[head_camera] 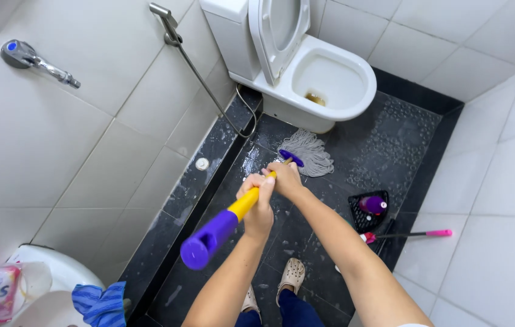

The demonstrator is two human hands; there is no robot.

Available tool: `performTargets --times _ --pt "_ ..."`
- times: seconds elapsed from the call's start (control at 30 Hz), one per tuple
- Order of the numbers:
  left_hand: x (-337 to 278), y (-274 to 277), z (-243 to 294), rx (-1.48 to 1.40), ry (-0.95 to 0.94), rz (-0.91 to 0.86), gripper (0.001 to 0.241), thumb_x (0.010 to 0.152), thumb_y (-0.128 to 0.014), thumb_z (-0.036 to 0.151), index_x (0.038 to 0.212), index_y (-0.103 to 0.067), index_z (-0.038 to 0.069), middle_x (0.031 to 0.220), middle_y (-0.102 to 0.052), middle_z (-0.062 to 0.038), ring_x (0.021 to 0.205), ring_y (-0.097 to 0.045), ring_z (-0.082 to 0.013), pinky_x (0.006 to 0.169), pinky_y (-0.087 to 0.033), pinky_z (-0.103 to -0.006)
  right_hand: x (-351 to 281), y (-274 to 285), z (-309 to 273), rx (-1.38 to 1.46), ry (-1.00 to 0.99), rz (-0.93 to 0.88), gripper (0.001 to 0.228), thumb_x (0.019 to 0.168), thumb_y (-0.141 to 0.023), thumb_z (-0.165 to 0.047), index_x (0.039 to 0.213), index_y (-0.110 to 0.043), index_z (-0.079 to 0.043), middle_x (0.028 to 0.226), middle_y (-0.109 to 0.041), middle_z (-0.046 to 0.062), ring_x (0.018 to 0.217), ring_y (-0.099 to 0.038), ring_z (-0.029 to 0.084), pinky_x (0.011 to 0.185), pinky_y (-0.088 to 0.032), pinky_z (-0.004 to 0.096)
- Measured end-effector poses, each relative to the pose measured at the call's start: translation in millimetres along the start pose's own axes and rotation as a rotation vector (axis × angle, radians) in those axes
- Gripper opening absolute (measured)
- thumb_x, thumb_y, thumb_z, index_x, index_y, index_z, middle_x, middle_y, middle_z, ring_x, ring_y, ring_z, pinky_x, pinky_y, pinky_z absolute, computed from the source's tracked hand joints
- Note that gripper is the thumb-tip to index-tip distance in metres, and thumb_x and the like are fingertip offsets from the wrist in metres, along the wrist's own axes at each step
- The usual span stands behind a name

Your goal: The person mops the bathroom floor using a yellow and purple mop, moving around the toilet and sink. They then rinse the mop head in a white bucket and wash their hands at the sink.

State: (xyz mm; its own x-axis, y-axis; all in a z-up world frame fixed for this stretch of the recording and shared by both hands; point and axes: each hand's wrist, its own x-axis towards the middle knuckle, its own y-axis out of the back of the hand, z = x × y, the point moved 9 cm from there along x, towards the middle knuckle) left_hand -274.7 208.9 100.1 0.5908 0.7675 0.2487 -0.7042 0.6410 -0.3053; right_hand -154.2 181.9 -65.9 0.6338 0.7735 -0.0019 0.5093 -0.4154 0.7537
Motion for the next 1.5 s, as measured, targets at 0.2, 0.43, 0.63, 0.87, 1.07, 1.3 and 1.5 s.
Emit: performTargets --times 0.2,0.43,0.63,0.87,1.07,1.3,1.5 --pt "39.1 -34.4 -23.1 0.165 -0.047 -0.026 0.020 0.100 -0.065 0.006 0.083 -0.055 0.004 0.082 -0.059 -0.001 0.079 -0.053 -0.0089 0.080 -0.047 -0.0272 43.7 -12.3 75.7 0.105 -0.101 -0.026 0.018 0.084 -0.070 -0.033 0.083 -0.069 -0.014 0.088 -0.075 0.001 0.092 -0.071 0.023 0.074 -0.040 0.048" --pt "108.5 -64.0 -31.6 0.316 -0.037 -0.100 0.026 0.099 -0.066 0.010 0.076 -0.055 0.004 0.070 -0.057 -0.001 0.066 -0.051 -0.0077 0.064 -0.043 -0.0274 73.4 1.1 92.4 0.333 -0.012 0.226 0.031 0.086 -0.068 -0.027 0.109 -0.068 -0.006 0.106 -0.072 0.017 0.103 -0.068 0.035 0.088 -0.054 0.042" --pt "173.5 -100.5 -77.8 0.293 0.046 -0.195 0.033 0.100 -0.068 0.011 0.071 -0.052 0.006 0.067 -0.053 0.000 0.062 -0.046 -0.0064 0.058 -0.041 -0.0264 108.7 61.5 75.8 0.492 -0.007 0.305 0.031 0.096 -0.063 -0.027 0.117 -0.065 -0.004 0.113 -0.070 0.020 0.110 -0.069 0.037 0.090 -0.053 0.042" --pt "229.8 -146.7 -99.4 0.282 0.163 -0.373 0.035 0.097 -0.072 0.015 0.069 -0.052 0.007 0.063 -0.057 0.002 0.058 -0.049 -0.0055 0.053 -0.042 -0.0255 143.6 101.5 84.1 0.532 -0.091 0.289 0.031 0.101 -0.059 -0.030 0.120 -0.065 -0.006 0.118 -0.071 0.019 0.111 -0.069 0.035 0.091 -0.053 0.040" --pt "248.3 -178.9 -113.6 0.309 0.207 -0.375 0.036 0.097 -0.072 0.016 0.067 -0.054 0.006 0.062 -0.057 0.002 0.057 -0.049 -0.0058 0.053 -0.042 -0.0258 180.1 64.6 157.5 0.670 -0.224 0.157 0.038 0.095 -0.064 -0.037 0.119 -0.065 -0.007 0.109 -0.075 0.016 0.105 -0.072 0.028 0.087 -0.053 0.038" --pt "255.3 -121.5 -72.3 0.369 -0.012 -0.102 0.041 0.099 -0.065 0.008 0.064 -0.044 0.004 0.061 -0.048 0.000 0.056 -0.041 -0.0081 0.054 -0.035 -0.0290 199.8 -63.0 207.5 0.425 -0.267 0.301 0.023 0.093 -0.069 -0.028 0.108 -0.070 -0.009 0.101 -0.076 0.017 0.099 -0.073 0.037 0.086 -0.056 0.044" --pt "221.3 -82.9 -26.7 0.457 -0.099 0.042 0.038 0.099 -0.061 0.007 0.065 -0.045 0.004 0.063 -0.054 -0.002 0.058 -0.050 -0.0083 0.057 -0.041 -0.0285 212.9 -75.4 133.1 0.468 -0.072 0.182 0.027 0.080 -0.076 -0.028 0.100 -0.071 -0.009 0.094 -0.075 0.016 0.089 -0.073 0.037 0.079 -0.058 0.044"
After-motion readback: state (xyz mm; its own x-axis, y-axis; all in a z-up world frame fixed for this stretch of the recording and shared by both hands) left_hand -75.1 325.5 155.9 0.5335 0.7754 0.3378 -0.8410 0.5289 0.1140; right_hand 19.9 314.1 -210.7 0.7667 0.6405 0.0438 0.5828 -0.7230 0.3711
